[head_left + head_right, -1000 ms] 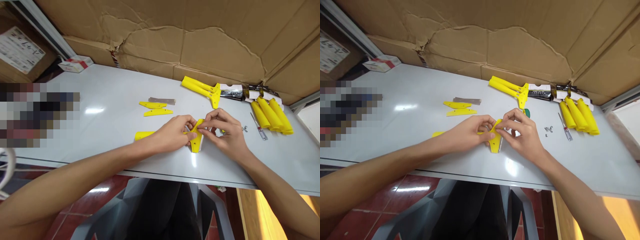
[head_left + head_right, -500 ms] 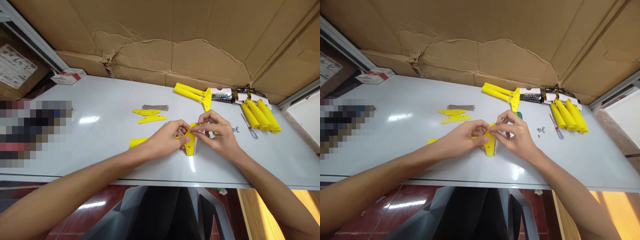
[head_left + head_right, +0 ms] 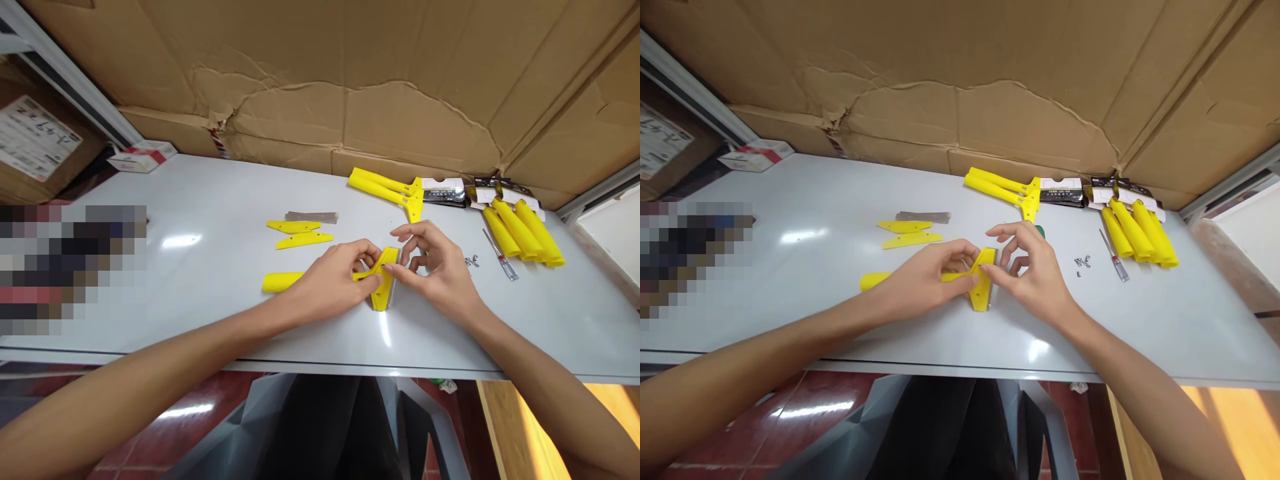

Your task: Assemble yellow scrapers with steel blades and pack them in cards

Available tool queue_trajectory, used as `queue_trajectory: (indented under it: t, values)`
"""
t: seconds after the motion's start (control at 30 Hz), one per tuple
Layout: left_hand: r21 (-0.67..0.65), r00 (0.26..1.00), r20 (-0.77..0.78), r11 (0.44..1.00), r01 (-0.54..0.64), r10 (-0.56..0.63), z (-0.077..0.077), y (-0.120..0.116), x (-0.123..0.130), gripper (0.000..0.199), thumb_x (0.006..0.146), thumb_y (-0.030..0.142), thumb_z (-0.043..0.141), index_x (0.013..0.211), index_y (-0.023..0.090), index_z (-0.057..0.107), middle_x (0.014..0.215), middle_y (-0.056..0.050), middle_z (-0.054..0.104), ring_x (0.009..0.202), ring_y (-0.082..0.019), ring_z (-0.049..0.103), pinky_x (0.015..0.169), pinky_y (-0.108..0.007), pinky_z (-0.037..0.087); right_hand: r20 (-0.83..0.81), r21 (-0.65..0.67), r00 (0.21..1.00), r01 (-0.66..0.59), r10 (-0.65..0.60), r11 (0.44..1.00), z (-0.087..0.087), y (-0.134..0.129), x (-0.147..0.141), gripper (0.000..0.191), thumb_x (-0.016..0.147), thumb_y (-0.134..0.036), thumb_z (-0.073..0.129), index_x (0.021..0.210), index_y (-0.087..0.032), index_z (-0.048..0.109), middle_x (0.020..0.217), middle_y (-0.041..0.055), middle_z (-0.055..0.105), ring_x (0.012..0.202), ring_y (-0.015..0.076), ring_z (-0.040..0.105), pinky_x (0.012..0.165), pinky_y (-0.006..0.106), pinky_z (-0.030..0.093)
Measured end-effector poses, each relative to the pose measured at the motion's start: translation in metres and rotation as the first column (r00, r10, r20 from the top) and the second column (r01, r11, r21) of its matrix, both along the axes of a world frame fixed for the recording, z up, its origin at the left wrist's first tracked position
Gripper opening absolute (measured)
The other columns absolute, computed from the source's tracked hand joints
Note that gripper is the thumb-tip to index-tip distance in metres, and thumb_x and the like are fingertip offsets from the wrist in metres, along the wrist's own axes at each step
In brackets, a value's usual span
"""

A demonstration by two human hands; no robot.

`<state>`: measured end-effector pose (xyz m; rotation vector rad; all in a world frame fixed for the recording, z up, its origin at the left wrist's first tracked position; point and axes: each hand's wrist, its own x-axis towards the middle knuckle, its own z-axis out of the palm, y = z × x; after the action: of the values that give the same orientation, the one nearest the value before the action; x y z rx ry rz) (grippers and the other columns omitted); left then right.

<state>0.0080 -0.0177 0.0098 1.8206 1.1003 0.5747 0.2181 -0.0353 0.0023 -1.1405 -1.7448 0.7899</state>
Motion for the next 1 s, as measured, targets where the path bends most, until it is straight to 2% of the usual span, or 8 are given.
queue_trajectory:
  t: [0.07, 0.13, 0.37, 0.57, 0.73, 0.83, 0.93, 1.0]
  values:
    - [0.032, 1.000, 0.011, 0.999, -0.004, 0.003, -0.001, -0.002, 0.001, 0.021, 0.090, 0.037, 0.067, 0.106, 0.022, 0.067, 0.114, -0.006, 0.075, 0.103, -0.025, 0.070, 0.095, -0.044, 0.056, -0.065, -0.147, 0.998, -0.027, 0.018, 0.989, 0.001, 0.001, 0.000, 0.044, 0.078, -0.025, 0.086, 0.118, -0.026, 0.066, 0.103, 0.0024, 0.065, 0.078, 0.0119, 0.062, 0.058, 0.023, 0.054]
    - [0.047, 0.999, 0.040, 0.999, 0.007, -0.009, -0.001, -0.004, 0.001, 0.021, 0.093, 0.040, 0.065, 0.105, 0.023, 0.068, 0.113, -0.004, 0.075, 0.103, -0.024, 0.069, 0.096, -0.043, 0.055, -0.095, -0.228, 0.995, -0.061, 0.041, 0.972, 0.002, 0.002, 0.001, 0.040, 0.078, -0.028, 0.087, 0.113, -0.024, 0.068, 0.100, 0.0021, 0.068, 0.080, 0.0127, 0.064, 0.059, 0.022, 0.054]
    - [0.090, 0.988, 0.135, 0.994, 0.062, -0.074, -0.005, -0.002, 0.001, 0.019, 0.099, 0.039, 0.064, 0.107, 0.023, 0.066, 0.107, -0.001, 0.078, 0.098, -0.019, 0.072, 0.089, -0.034, 0.053, -0.073, -0.162, 0.997, -0.044, 0.033, 0.986, 0.007, 0.000, 0.002, 0.028, 0.078, -0.027, 0.088, 0.101, -0.023, 0.073, 0.095, 0.0010, 0.071, 0.084, 0.0135, 0.066, 0.064, 0.023, 0.053]
    - [0.149, 0.993, 0.031, 0.983, 0.106, -0.111, -0.005, 0.002, -0.002, 0.023, 0.102, 0.043, 0.059, 0.097, 0.022, 0.069, 0.092, 0.002, 0.076, 0.082, -0.016, 0.067, 0.076, -0.031, 0.047, -0.051, -0.118, 0.993, -0.110, 0.104, 0.987, 0.009, 0.000, 0.008, 0.022, 0.084, -0.029, 0.084, 0.103, -0.023, 0.075, 0.100, 0.0017, 0.074, 0.088, 0.0135, 0.066, 0.069, 0.024, 0.055]
    - [0.235, 0.996, -0.031, 0.968, 0.091, -0.086, -0.003, 0.001, -0.002, 0.020, 0.104, 0.038, 0.054, 0.096, 0.021, 0.062, 0.086, 0.003, 0.073, 0.074, -0.013, 0.060, 0.069, -0.028, 0.042, -0.059, -0.268, 0.980, -0.199, 0.191, 0.942, 0.024, 0.007, 0.028, 0.028, 0.090, -0.039, 0.079, 0.114, -0.024, 0.079, 0.104, 0.0044, 0.077, 0.087, 0.0149, 0.068, 0.066, 0.025, 0.057]
    - [0.251, 0.996, -0.042, 0.964, 0.083, -0.074, -0.002, 0.001, -0.002, 0.019, 0.104, 0.036, 0.052, 0.093, 0.021, 0.058, 0.083, 0.003, 0.072, 0.070, -0.012, 0.057, 0.066, -0.028, 0.041, -0.063, -0.359, 0.978, -0.206, 0.197, 0.910, 0.026, 0.013, 0.035, 0.025, 0.084, -0.038, 0.085, 0.102, -0.020, 0.080, 0.087, 0.0036, 0.076, 0.073, 0.0138, 0.068, 0.058, 0.024, 0.055]
    - [0.220, 0.998, -0.005, 0.973, 0.068, -0.069, -0.003, 0.002, -0.002, 0.020, 0.104, 0.037, 0.053, 0.091, 0.021, 0.056, 0.082, 0.003, 0.072, 0.071, -0.013, 0.061, 0.065, -0.028, 0.043, -0.061, -0.423, 0.956, -0.285, 0.287, 0.860, 0.020, 0.014, 0.032, 0.021, 0.084, -0.038, 0.085, 0.091, -0.019, 0.077, 0.077, 0.0019, 0.075, 0.066, 0.0132, 0.067, 0.056, 0.024, 0.055]
    - [0.206, 0.999, 0.014, 0.977, 0.047, -0.051, -0.003, 0.003, -0.002, 0.021, 0.103, 0.038, 0.055, 0.091, 0.021, 0.056, 0.085, 0.002, 0.073, 0.074, -0.014, 0.064, 0.067, -0.029, 0.045, -0.056, -0.403, 0.954, -0.291, 0.294, 0.868, 0.016, 0.013, 0.028, 0.021, 0.086, -0.039, 0.082, 0.089, -0.020, 0.076, 0.076, 0.0017, 0.075, 0.066, 0.0135, 0.067, 0.057, 0.024, 0.054]
